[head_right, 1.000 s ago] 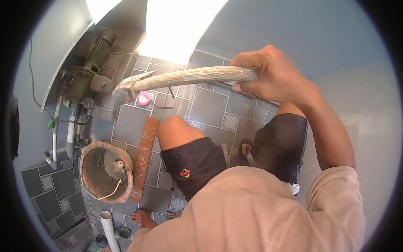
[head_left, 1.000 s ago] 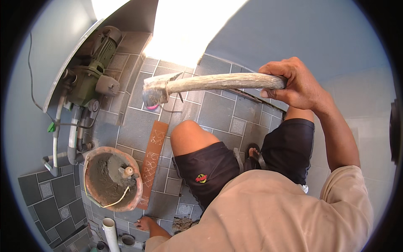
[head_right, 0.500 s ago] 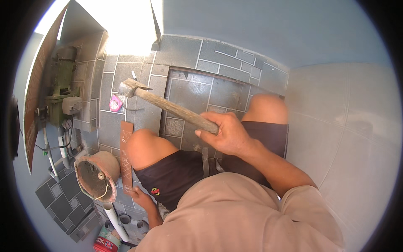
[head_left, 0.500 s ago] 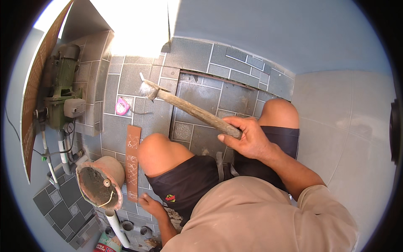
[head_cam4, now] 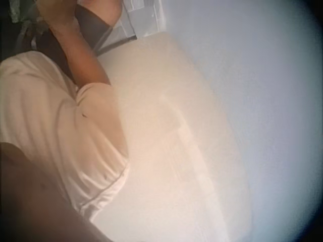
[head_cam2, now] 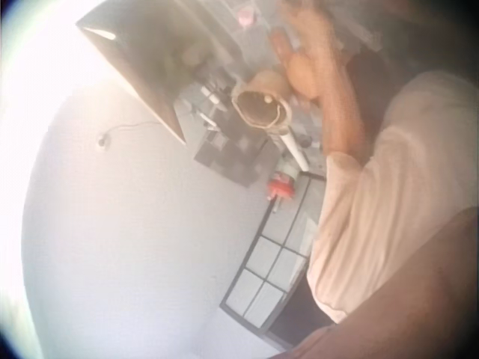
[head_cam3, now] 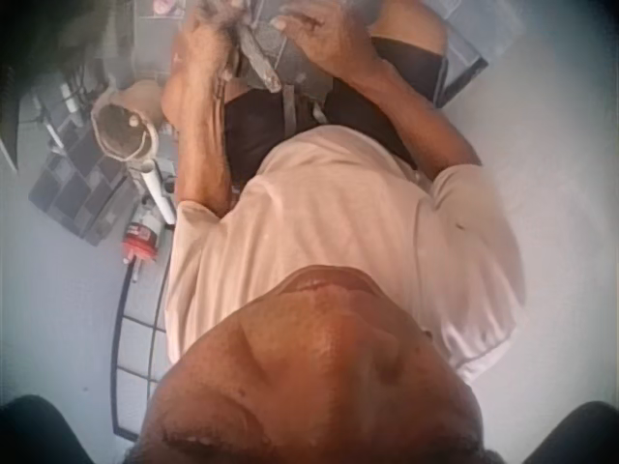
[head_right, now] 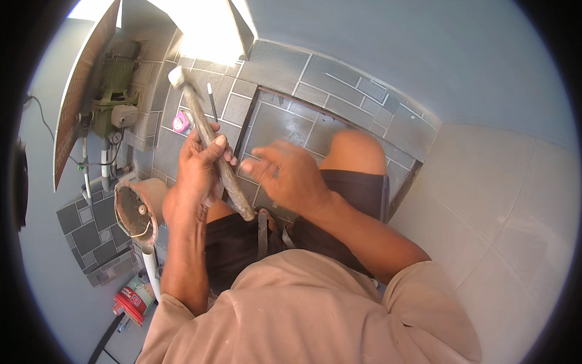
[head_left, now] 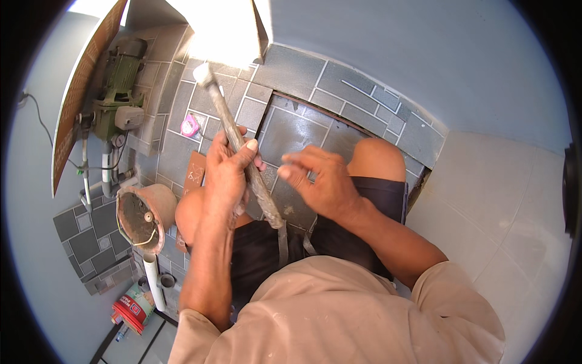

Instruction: The person scoops cement from a bucket using a trowel and applies it to a rectangular tile. They then place the tile onto the floor, aligning it with existing tiles, and use a hammer to tap it into position.

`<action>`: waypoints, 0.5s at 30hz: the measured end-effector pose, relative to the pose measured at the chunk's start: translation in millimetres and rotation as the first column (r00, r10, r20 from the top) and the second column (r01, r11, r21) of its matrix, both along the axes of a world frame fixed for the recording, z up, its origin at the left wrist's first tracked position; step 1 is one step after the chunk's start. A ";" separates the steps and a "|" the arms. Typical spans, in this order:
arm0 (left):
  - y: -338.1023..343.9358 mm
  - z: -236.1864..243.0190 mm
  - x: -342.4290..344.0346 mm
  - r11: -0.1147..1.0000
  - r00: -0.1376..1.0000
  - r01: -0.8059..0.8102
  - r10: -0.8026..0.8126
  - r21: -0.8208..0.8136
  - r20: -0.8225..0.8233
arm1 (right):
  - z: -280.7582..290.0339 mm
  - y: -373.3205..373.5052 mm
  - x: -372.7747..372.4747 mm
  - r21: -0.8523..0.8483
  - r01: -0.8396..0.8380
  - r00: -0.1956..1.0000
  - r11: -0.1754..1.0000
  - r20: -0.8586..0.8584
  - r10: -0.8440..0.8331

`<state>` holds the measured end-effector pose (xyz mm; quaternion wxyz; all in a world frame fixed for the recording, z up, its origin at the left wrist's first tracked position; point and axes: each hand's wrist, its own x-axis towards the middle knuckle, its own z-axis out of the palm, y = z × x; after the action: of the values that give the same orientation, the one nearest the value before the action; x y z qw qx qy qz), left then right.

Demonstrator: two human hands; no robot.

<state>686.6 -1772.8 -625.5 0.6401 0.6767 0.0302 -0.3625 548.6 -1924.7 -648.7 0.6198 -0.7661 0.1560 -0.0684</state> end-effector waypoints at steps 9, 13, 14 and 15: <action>-49.4 90.9 124.4 0.455 0.542 0.646 -0.839 0.613 0.052 | 29.2 -84.4 46.2 -0.355 0.347 0.900 0.868 0.388 -0.202; -65.2 102.8 122.2 0.323 0.362 0.779 -0.932 0.538 0.036 | 44.0 -109.8 58.4 0.029 0.047 0.990 0.998 0.134 -0.051; -66.8 92.5 128.3 0.300 0.331 0.823 -0.943 0.482 0.022 | 42.1 -115.8 60.7 0.163 -0.008 0.999 0.987 0.038 0.002; -68.6 82.3 135.1 0.274 0.299 0.864 -0.954 0.423 0.008 | 35.8 -123.5 64.6 0.175 -0.030 0.999 0.984 0.020 0.027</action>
<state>821.7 -1841.4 -543.2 0.1820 0.7081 -0.3887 -0.5606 613.3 -2048.2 -612.9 0.6870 -0.7101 0.1451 -0.0523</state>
